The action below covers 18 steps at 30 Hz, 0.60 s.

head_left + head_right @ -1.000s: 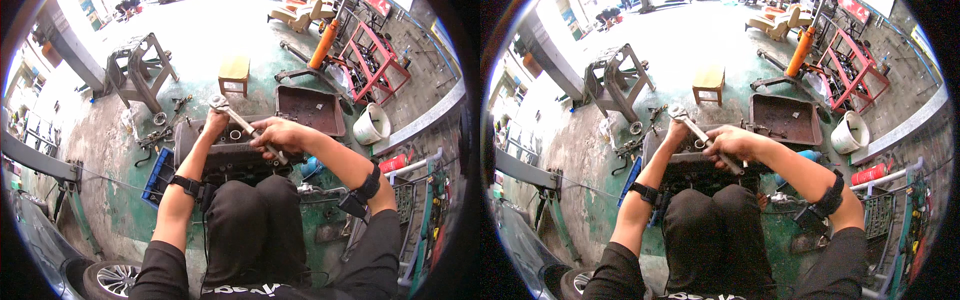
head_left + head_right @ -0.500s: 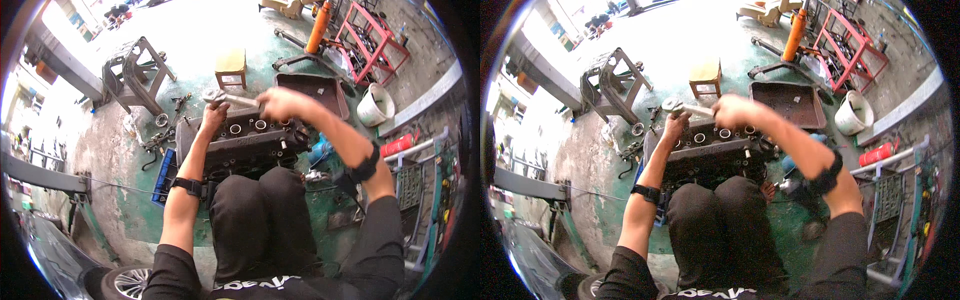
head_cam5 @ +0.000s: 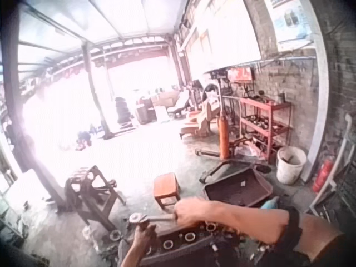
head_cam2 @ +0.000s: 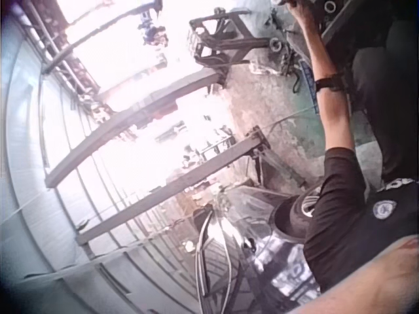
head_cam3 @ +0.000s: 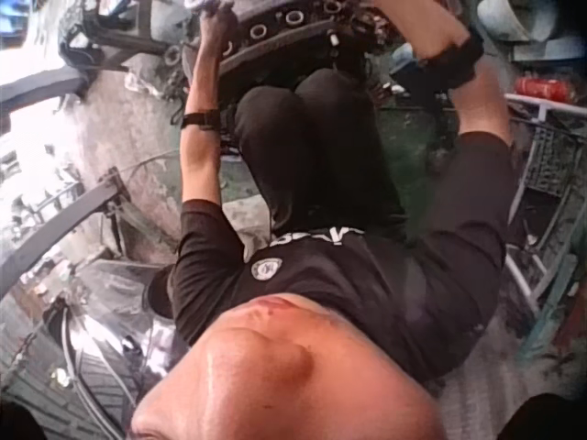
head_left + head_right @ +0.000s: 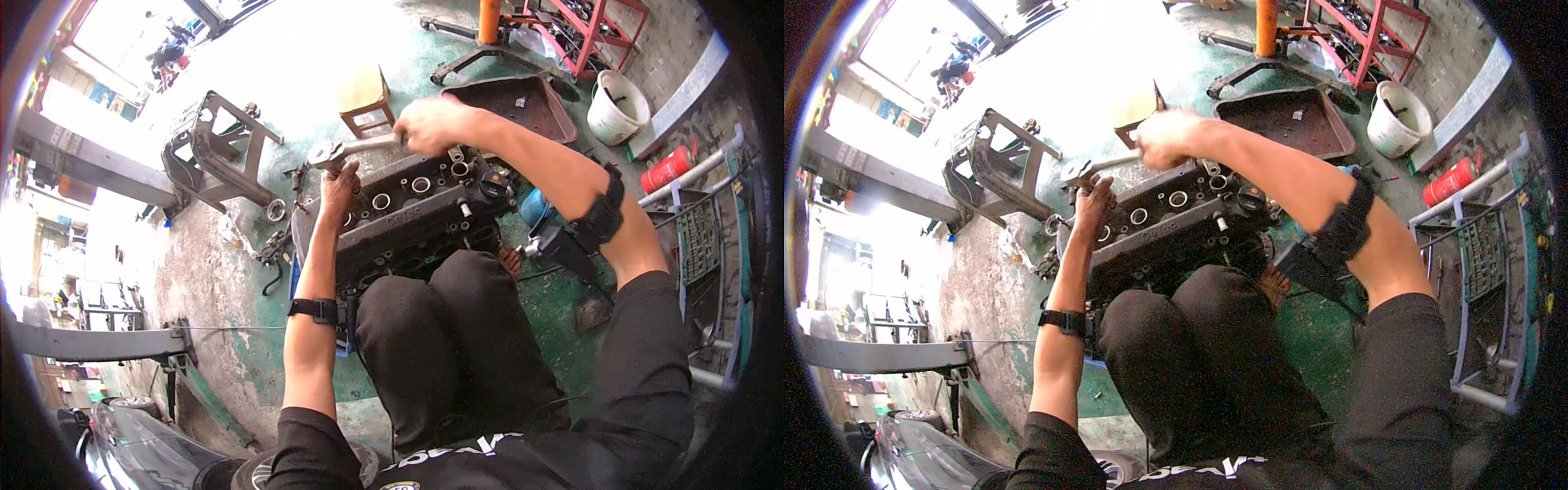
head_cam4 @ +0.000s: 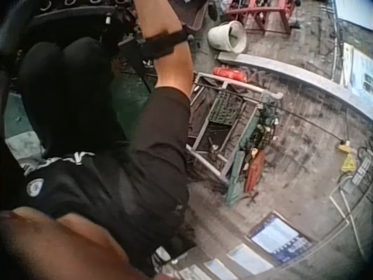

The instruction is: The person uses a torque wrench to tighten bolts on a car engine block. They systematically work on multiple bolts, adjusting the tool and applying force to secure them.

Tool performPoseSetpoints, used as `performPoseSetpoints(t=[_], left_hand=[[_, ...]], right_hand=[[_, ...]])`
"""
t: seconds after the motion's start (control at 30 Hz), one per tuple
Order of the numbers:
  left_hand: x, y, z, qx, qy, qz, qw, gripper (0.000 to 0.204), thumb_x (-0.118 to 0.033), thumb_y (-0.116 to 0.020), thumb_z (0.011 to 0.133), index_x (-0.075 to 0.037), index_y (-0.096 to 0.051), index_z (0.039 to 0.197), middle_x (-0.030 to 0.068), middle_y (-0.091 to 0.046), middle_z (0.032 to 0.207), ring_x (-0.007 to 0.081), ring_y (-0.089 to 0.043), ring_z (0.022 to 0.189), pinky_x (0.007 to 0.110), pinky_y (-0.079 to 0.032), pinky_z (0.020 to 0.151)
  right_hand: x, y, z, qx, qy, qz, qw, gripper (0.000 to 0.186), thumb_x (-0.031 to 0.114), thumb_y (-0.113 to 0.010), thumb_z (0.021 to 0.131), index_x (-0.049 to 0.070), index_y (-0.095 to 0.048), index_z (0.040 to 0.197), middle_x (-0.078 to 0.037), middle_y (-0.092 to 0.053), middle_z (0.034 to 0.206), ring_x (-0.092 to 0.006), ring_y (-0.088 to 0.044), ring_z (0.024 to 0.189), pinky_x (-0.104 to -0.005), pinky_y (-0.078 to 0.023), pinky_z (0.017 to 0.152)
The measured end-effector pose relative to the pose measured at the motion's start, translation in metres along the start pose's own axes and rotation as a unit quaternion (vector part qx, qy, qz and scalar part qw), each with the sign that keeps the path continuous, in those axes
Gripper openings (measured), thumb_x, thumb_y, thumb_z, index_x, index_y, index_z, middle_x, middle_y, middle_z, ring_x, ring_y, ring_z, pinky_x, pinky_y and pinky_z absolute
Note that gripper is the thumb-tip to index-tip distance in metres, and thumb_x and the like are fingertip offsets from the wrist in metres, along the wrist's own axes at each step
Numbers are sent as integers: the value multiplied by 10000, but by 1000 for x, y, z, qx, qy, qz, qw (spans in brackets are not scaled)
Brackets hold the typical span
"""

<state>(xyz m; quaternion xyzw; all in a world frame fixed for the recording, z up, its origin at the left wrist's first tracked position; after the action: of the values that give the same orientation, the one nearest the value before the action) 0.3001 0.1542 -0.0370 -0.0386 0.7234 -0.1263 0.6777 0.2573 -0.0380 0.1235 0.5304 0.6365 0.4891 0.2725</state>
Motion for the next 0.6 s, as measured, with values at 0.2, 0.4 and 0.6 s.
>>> performPoseSetpoints(t=[0.2, 0.4, 0.6], left_hand=[[5, 0, 6, 10, 58, 127, 990, 181, -235, -671, 911, -89, -589, 843, -3, -560, 696, 92, -526, 591, 258, -412, 535], [7, 2, 5, 35, 2, 14, 999, 133, -79, -666, 897, -101, -548, 838, -30, -484, 635, 69, -432, 515, 247, -330, 475], [-5, 6, 10, -13, -51, 178, 983, 161, -143, -730, 847, -54, -600, 815, -21, -554, 640, 73, -493, 560, 251, -387, 498]], right_hand=[[11, -52, 4, 59, 55, 259, 963, 244, 173, -536, 910, -10, -667, 1002, -122, -693, 901, -208, -669, 744, -368, -569, 658], [3, -4, 7, -50, 10, -9, 999, 321, 109, -529, 812, 57, -656, 1102, -180, -693, 915, -300, -689, 802, -405, -568, 693], [33, -38, -18, 63, 23, 341, 938, 224, 97, -545, 823, -43, -631, 974, -160, -667, 852, -250, -644, 733, -387, -519, 659]])
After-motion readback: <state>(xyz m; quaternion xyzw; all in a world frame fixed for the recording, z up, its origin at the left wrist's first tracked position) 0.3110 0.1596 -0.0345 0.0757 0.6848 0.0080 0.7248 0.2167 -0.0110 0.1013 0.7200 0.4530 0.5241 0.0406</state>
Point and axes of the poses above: each hand's wrist, its own z-axis towards the middle knuckle, its own y-axis out of the back of the hand, x = y × z, the point moved 8 cm from there along z, towards the middle knuckle
